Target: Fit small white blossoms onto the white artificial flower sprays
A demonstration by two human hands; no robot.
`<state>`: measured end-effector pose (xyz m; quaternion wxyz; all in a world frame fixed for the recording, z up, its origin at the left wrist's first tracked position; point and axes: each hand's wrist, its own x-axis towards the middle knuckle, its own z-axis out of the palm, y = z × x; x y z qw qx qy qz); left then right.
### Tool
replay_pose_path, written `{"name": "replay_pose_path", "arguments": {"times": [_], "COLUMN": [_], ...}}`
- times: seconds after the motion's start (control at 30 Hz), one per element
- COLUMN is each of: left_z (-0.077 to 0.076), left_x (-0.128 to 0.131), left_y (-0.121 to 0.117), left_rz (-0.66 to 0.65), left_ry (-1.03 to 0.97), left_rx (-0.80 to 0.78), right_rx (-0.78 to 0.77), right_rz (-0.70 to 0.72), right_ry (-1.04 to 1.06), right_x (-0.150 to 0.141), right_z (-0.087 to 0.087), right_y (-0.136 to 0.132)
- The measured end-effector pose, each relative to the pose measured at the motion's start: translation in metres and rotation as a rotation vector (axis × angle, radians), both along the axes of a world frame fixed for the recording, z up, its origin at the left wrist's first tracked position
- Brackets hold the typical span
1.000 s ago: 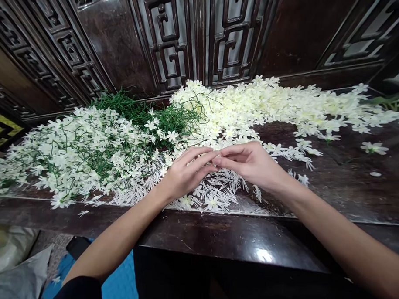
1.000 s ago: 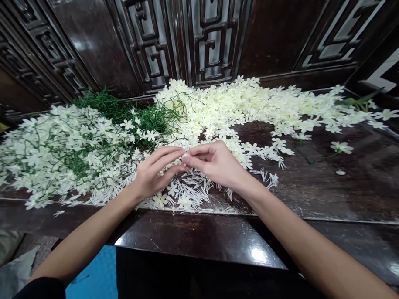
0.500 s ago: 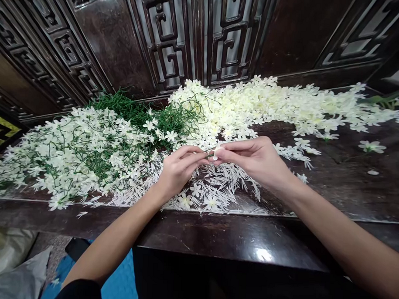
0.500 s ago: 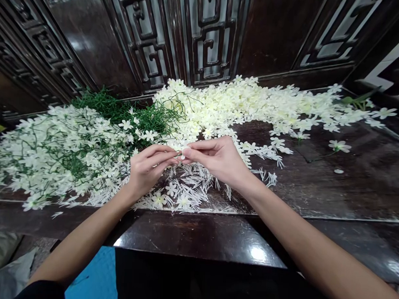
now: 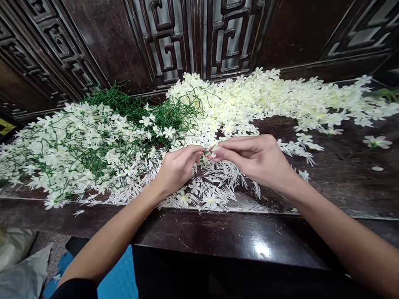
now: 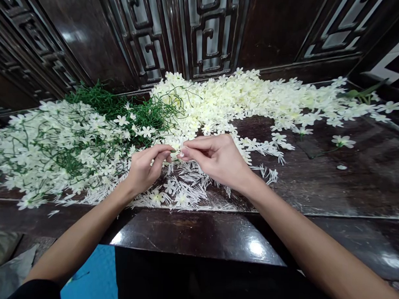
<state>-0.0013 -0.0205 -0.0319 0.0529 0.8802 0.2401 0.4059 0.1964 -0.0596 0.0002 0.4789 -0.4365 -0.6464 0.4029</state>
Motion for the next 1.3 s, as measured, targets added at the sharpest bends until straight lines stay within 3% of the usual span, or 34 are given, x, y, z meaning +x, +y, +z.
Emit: {"name": "replay_pose_path", "arguments": {"times": [0.23,0.4,0.7,1.03,1.3], "left_z": [0.0039,0.0042,0.0019,-0.0032,-0.0011], "left_x": [0.0016,0.0025,0.0044,0.004,0.0044], "left_y": [-0.0047,-0.006,-0.0069,-0.0077,-0.0087], "left_rz": [-0.04,-0.054,-0.026,-0.032,-0.059], "left_ry": [0.006,0.003,0.015,0.017,-0.035], "left_rx": [-0.15,-0.153,-0.108,-0.117,-0.173], "right_rx": [0.121,0.234,0.454,0.359,0.372], "right_rz": [0.01,0.012,-0.024,0.089,0.015], "right_ry": [-0.126,-0.124,-0.33,-0.36,-0.292], "right_x": [-0.0005,-0.0005,-0.0003,0.001,-0.0006], "right_z": [-0.0042,-0.0063,-0.0094,-0.0091,-0.0083], "right_y": [-0.0007,0.0,0.0006,0.0017,-0.0002]}}
